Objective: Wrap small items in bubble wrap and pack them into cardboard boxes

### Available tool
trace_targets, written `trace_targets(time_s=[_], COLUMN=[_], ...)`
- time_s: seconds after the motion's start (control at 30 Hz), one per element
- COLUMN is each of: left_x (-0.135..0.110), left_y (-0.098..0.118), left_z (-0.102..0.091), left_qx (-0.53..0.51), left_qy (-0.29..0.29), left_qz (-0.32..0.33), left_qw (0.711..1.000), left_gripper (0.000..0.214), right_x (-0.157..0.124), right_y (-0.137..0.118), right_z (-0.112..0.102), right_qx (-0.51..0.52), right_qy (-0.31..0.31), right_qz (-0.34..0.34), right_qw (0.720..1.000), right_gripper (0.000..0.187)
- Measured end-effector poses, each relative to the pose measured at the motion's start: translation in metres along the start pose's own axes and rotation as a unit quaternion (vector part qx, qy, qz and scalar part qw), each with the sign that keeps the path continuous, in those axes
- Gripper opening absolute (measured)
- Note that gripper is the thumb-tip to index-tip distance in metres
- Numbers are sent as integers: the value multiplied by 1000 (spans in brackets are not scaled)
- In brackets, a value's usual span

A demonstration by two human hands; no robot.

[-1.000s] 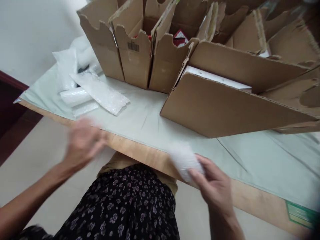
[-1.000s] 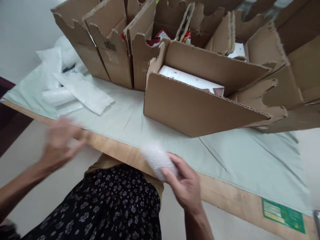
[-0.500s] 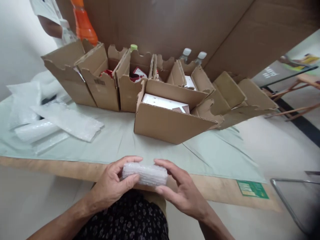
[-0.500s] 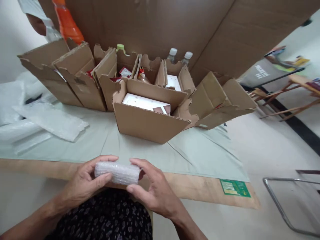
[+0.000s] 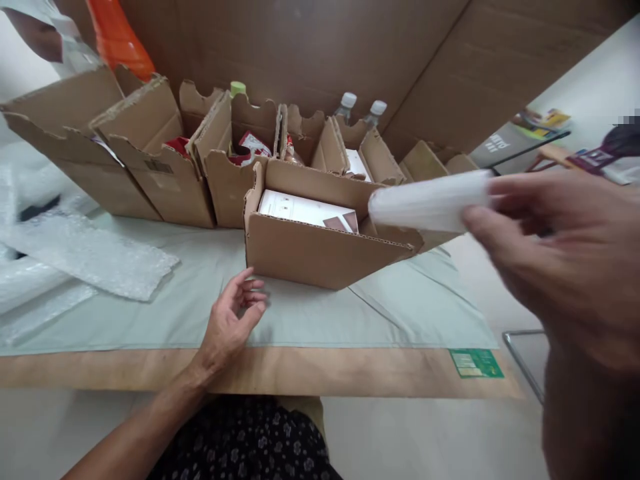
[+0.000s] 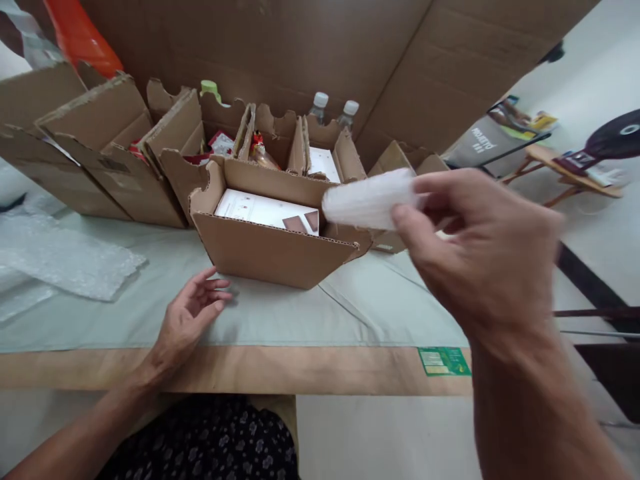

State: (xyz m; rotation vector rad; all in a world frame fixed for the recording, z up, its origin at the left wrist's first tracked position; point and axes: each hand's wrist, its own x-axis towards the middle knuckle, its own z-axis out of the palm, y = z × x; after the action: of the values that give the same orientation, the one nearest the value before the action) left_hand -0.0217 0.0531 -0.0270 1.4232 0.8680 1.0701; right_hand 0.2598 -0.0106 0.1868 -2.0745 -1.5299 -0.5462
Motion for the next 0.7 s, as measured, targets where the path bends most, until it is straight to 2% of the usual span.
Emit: trace_targets(time_s=[0.07, 0.13, 0.2, 0.3, 0.33, 0.37, 0.4, 0.5, 0.6, 0.7], left_x=[-1, -2, -2, 0, 1, 1, 1, 0, -1, -1], left_y=[-6, -5, -1, 6, 7, 9, 10, 13, 12, 10], left_z=[-3, -5, -6, -6, -5, -5, -4, -2, -1, -2], left_qx=[31, 58, 73, 83, 87, 90, 93, 102, 121, 138], left_qy=[5, 4, -3, -15, -17, -18, -20, -28, -35, -35], left_qz=[-14, -13, -20, -34, -39, -44, -50, -58, -39, -12], left_qw=[999, 998, 997, 996, 995, 995, 994, 993, 991, 990], left_gripper=[48, 43, 37, 33, 31, 30, 30, 28, 26, 23], right_x=[21, 37, 50, 63, 64, 65, 64, 60, 60, 63], right_y=[-2, -7, -11, -17, -20, -24, -29, -44, -48, -36], right_z=[9, 18, 21, 15, 12, 10, 10, 22, 41, 54], right_qx=[-111, -187, -227, -250, -264, -282, -299, -327, -307, -280], right_qy=[-83, -137, -163, -187, -185, -183, -186, -243, -323, -342], right_qz=[3, 14, 12, 0, -1, 2, 5, 3, -28, -59], right_qw=[990, 973, 960, 950, 946, 942, 936, 913, 895, 895], right_gripper=[20, 20, 37, 76, 82, 79, 69, 27, 21, 22])
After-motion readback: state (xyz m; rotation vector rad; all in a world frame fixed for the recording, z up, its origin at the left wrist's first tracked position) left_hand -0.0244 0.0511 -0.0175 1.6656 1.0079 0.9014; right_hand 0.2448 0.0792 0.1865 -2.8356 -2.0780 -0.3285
